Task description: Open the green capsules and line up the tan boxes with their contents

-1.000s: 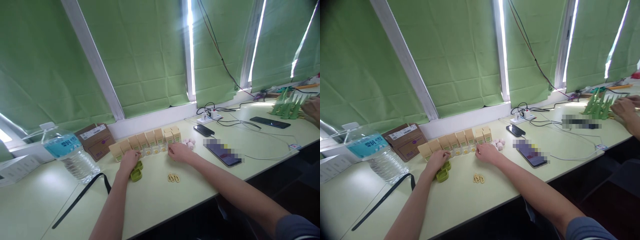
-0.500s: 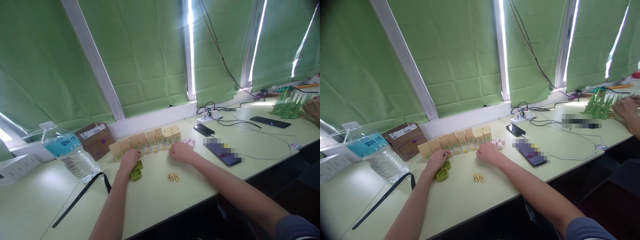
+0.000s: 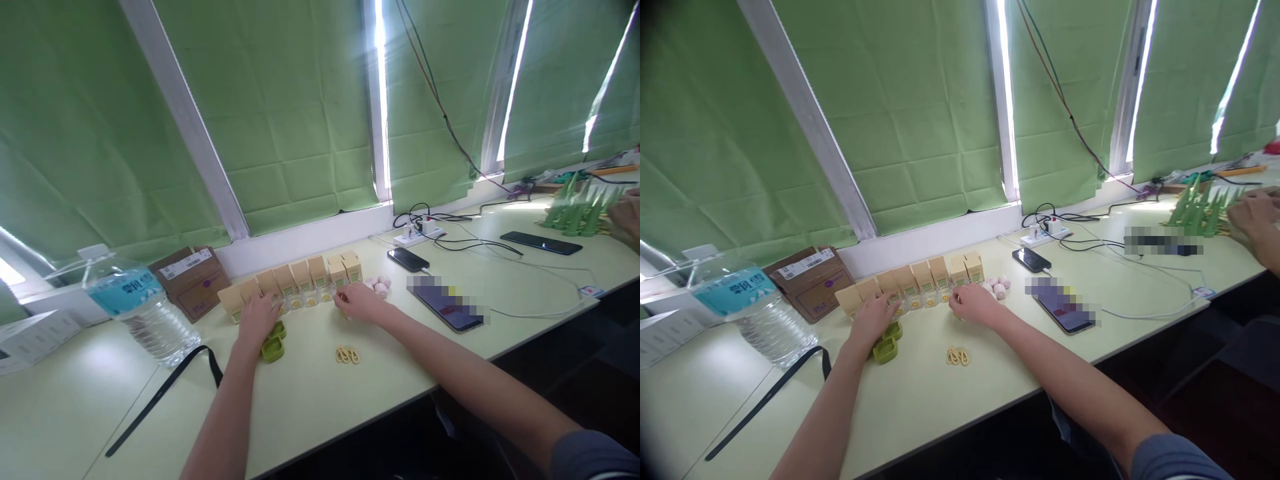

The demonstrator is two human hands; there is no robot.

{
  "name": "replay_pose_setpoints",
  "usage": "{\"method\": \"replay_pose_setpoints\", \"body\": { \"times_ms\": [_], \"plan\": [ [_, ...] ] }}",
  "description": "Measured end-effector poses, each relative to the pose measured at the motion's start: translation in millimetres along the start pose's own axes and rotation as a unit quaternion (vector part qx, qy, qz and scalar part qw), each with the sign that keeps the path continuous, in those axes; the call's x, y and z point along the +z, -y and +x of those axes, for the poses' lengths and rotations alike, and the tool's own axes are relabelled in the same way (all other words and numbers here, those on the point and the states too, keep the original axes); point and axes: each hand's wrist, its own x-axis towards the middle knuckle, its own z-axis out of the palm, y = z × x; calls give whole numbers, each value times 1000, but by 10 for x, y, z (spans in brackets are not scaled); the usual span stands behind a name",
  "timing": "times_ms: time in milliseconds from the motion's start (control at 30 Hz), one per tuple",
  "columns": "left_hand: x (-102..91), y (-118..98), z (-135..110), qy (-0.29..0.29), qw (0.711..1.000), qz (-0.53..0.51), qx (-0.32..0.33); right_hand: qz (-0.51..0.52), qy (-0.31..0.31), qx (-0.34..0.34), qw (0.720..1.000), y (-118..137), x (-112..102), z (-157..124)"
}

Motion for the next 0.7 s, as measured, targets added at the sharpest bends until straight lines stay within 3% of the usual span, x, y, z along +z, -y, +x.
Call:
{"method": "replay_pose_setpoints", "body": {
  "times_ms": [100,167,267,333,467,600,700],
  "plan": [
    [-82,-181,-27,-93,992,-71,41,131,-26,-19,991,-29,68,39],
    [-110,-371,-75,-112,977,-146,108,208,-36,-9,977,-50,147,69],
    [-98,-702,-220,-74,947,-206,236,310,-36,-6,950,-89,287,106],
    [-69,-899,-345,-10,929,-230,291,373,-22,-21,927,-121,369,126],
    [-12,-1089,-499,57,925,-276,254,461,0,17,887,-172,434,161],
    [27,-1039,-450,27,929,-275,247,480,-2,77,874,-155,365,165],
    [47,-978,-387,-10,930,-268,251,457,-29,39,888,-114,297,123]
  ]
}}
